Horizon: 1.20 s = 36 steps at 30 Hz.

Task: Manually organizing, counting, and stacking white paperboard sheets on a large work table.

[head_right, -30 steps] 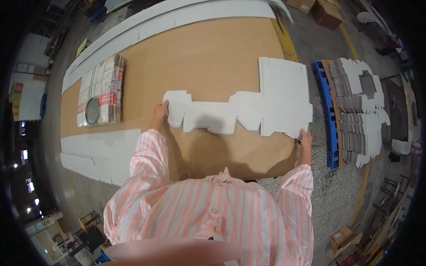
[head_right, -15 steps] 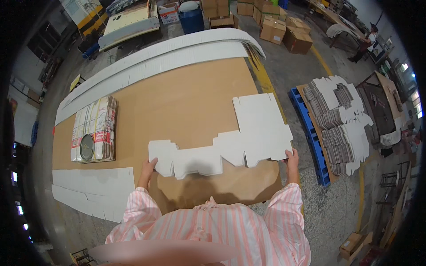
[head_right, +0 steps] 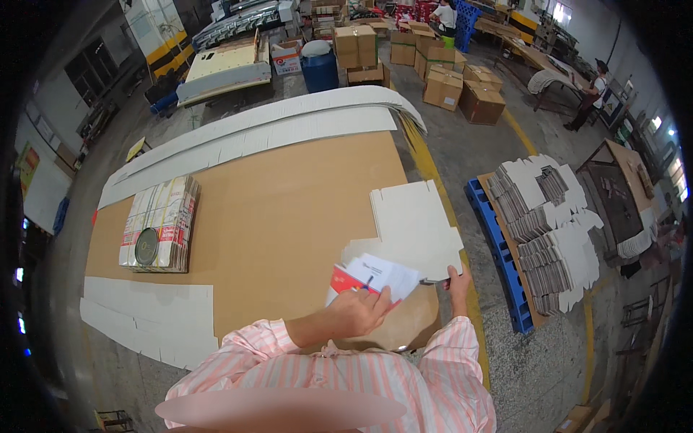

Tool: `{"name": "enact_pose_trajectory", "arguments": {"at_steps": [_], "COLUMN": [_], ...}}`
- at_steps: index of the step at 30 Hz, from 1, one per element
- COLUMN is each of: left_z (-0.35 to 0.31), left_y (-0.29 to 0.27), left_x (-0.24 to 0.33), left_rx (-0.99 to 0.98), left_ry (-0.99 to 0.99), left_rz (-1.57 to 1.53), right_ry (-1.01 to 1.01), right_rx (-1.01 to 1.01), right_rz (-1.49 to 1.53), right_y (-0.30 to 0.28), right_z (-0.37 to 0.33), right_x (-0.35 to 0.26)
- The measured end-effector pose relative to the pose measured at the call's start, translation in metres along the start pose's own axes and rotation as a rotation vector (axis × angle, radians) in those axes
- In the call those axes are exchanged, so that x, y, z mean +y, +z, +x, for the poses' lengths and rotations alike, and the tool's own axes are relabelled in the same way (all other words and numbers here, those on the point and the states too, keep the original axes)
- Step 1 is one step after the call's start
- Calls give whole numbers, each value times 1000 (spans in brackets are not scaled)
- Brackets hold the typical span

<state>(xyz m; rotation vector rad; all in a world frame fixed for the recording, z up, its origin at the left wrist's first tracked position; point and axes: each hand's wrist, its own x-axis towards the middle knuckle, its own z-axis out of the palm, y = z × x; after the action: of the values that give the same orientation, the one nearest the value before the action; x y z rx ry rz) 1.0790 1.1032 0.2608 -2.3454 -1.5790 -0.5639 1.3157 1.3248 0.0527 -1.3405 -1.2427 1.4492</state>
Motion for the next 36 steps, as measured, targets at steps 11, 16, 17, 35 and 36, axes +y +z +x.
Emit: {"name": "enact_pose_trajectory", "arguments": {"at_steps": [11, 16, 17, 35, 36], "left_z": [-245, -330, -317, -297, -318], "left_y": [17, 80, 79, 0, 4], "left_x": [-121, -111, -117, -132, -118], "left_rx": [1137, 439, 430, 945, 931], "left_ry": [-1519, -1513, -1493, -1419, -1432], "left_rz": [-1266, -379, -398, -1349, -1343], "right_ry": [77, 5, -331, -321, -171], "right_rx": [50, 67, 151, 118, 158], "right_rz": [195, -228, -498, -22, 77], "right_y": [-40, -9, -2, 36, 17], "right_z": [-7, -46, -47, -104, -104], "right_x": [1, -63, -72, -124, -108]}}
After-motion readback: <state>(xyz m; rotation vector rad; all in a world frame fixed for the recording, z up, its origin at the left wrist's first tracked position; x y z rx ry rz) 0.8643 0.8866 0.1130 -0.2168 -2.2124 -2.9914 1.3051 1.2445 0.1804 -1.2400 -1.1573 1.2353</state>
